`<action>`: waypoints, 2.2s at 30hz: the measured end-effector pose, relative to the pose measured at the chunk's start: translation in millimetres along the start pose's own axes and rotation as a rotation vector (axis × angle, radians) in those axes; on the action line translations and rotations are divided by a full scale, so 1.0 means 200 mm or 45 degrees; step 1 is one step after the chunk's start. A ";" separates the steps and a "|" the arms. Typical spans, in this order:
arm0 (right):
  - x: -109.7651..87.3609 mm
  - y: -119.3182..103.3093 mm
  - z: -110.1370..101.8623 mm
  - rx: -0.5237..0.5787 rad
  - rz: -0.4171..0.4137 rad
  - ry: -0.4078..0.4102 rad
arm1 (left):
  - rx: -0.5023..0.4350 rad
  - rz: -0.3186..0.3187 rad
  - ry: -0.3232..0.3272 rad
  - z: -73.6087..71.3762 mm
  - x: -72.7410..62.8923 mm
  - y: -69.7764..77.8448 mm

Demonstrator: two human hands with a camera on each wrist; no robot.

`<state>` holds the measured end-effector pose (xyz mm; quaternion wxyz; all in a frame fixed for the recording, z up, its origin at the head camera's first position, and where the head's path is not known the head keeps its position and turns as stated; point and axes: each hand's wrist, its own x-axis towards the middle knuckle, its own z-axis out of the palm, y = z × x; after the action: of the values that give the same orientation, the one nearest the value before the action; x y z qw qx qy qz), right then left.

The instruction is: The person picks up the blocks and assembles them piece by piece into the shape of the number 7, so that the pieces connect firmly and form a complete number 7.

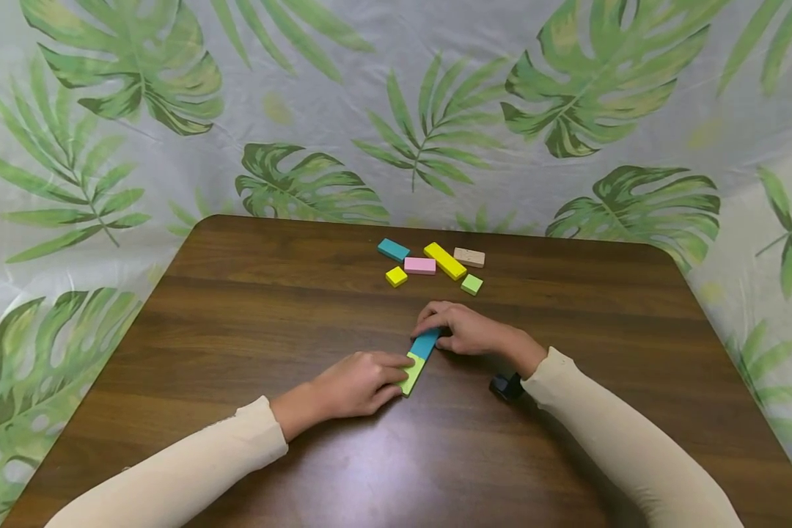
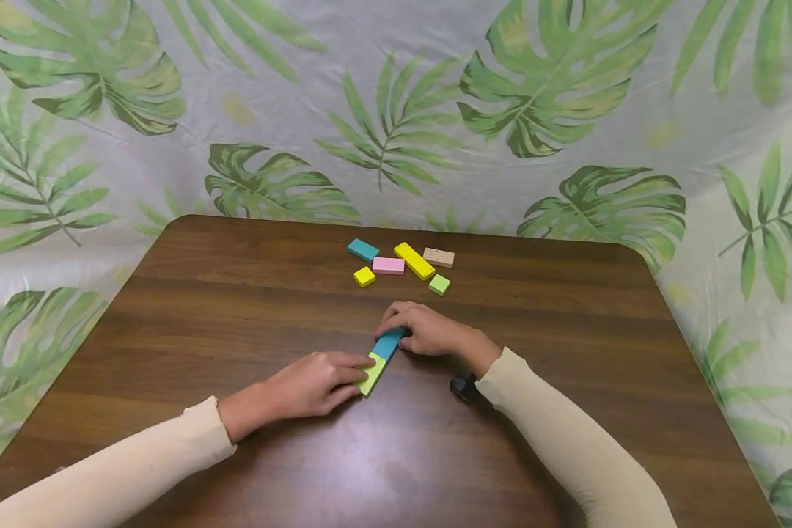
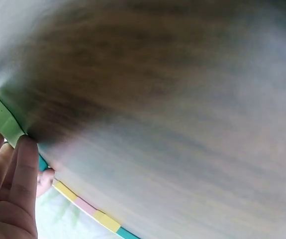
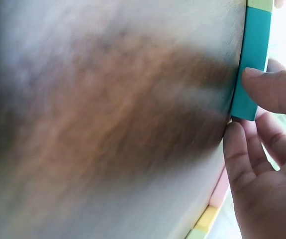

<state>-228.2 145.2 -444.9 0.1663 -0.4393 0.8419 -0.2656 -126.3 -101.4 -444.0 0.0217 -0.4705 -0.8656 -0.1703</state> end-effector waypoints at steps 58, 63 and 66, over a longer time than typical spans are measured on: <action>-0.23 0.11 -0.13 -0.019 0.220 0.131 | -0.050 -0.129 -0.397 -0.05 0.18 -0.14; -0.23 0.12 -0.13 -0.022 0.207 0.135 | -0.064 -0.124 -0.395 -0.05 0.17 -0.15; -0.23 0.12 -0.13 -0.024 0.204 0.137 | -0.067 -0.117 -0.385 -0.05 0.17 -0.15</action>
<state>-231.0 201.8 -436.3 0.1375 -0.3572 0.8845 -0.2667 -171.8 -92.6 -435.3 -0.1290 -0.4510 -0.8749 -0.1208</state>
